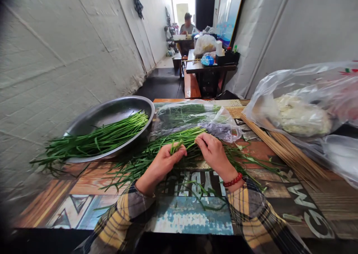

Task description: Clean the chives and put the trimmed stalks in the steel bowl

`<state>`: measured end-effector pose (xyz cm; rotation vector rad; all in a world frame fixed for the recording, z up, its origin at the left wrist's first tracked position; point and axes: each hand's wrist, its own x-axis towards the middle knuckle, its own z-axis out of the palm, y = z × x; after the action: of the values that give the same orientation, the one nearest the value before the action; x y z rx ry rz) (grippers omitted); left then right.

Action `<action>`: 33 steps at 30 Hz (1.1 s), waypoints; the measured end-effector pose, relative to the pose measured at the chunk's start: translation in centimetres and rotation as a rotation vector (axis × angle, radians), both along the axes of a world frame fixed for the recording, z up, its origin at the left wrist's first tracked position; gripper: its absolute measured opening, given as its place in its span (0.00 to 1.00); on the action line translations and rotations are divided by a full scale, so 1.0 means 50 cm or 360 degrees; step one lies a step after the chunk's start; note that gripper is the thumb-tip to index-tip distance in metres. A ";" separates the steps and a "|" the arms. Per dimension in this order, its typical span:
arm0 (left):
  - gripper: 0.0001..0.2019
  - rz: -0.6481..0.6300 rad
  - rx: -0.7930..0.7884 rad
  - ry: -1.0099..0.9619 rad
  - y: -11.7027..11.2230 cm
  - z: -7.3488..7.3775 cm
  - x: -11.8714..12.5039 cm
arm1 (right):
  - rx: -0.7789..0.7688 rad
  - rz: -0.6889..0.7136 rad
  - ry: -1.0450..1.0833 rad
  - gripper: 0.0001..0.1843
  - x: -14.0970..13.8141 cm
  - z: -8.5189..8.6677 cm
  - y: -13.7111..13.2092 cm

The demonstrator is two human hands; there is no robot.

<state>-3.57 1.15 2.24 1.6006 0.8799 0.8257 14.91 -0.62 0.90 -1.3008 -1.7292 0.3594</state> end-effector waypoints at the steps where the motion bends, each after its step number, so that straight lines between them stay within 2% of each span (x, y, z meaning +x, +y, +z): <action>1: 0.18 0.0048 -0.0035 -0.0036 0.001 0.002 -0.002 | -0.0018 -0.0012 0.0000 0.15 0.001 0.000 0.001; 5: 0.17 0.0145 -0.0166 -0.0100 0.004 0.007 -0.005 | -0.0021 0.0035 0.0033 0.15 0.005 0.007 -0.003; 10: 0.16 0.0489 -0.0114 -0.0356 0.009 0.002 -0.007 | 0.0070 0.0071 -0.0073 0.15 0.004 0.018 -0.010; 12: 0.16 0.0381 -0.0161 -0.0381 0.007 -0.001 -0.005 | 0.0132 0.0121 -0.0185 0.14 -0.003 0.017 -0.014; 15: 0.19 0.0043 -0.0239 -0.0248 -0.002 -0.005 0.002 | 0.0239 0.0125 -0.0342 0.13 -0.016 0.011 -0.022; 17: 0.22 -0.0124 -0.0142 -0.0111 -0.008 -0.006 0.006 | 0.0290 0.0073 -0.0408 0.12 -0.021 0.008 -0.026; 19: 0.23 -0.0170 -0.0036 -0.0024 -0.011 -0.006 0.006 | 0.0309 0.0025 -0.0358 0.12 -0.021 0.007 -0.026; 21: 0.21 -0.0071 -0.0030 -0.0060 -0.009 -0.003 0.004 | 0.0263 0.0022 -0.0201 0.12 -0.016 0.007 -0.021; 23: 0.18 0.0116 -0.0124 -0.0250 -0.004 0.001 -0.002 | 0.0136 0.0071 -0.0090 0.12 -0.008 0.004 -0.014; 25: 0.17 0.0277 -0.0232 -0.0517 0.003 0.009 -0.011 | -0.0030 0.0209 -0.0170 0.13 -0.001 -0.004 -0.007; 27: 0.16 0.0385 -0.0269 -0.0728 0.010 0.019 -0.023 | -0.0157 0.0360 -0.0409 0.13 0.003 -0.015 -0.003; 30: 0.16 0.0566 -0.0094 -0.0827 0.015 0.034 -0.044 | -0.0219 0.0390 -0.0811 0.09 0.005 -0.030 -0.002; 33: 0.16 0.0922 0.0260 -0.0730 0.014 0.045 -0.062 | -0.0229 0.0349 -0.1015 0.04 0.008 -0.036 0.000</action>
<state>-6.69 1.83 4.49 1.2114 0.9620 1.6331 15.30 -0.60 -0.91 -1.4272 -2.4298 0.2029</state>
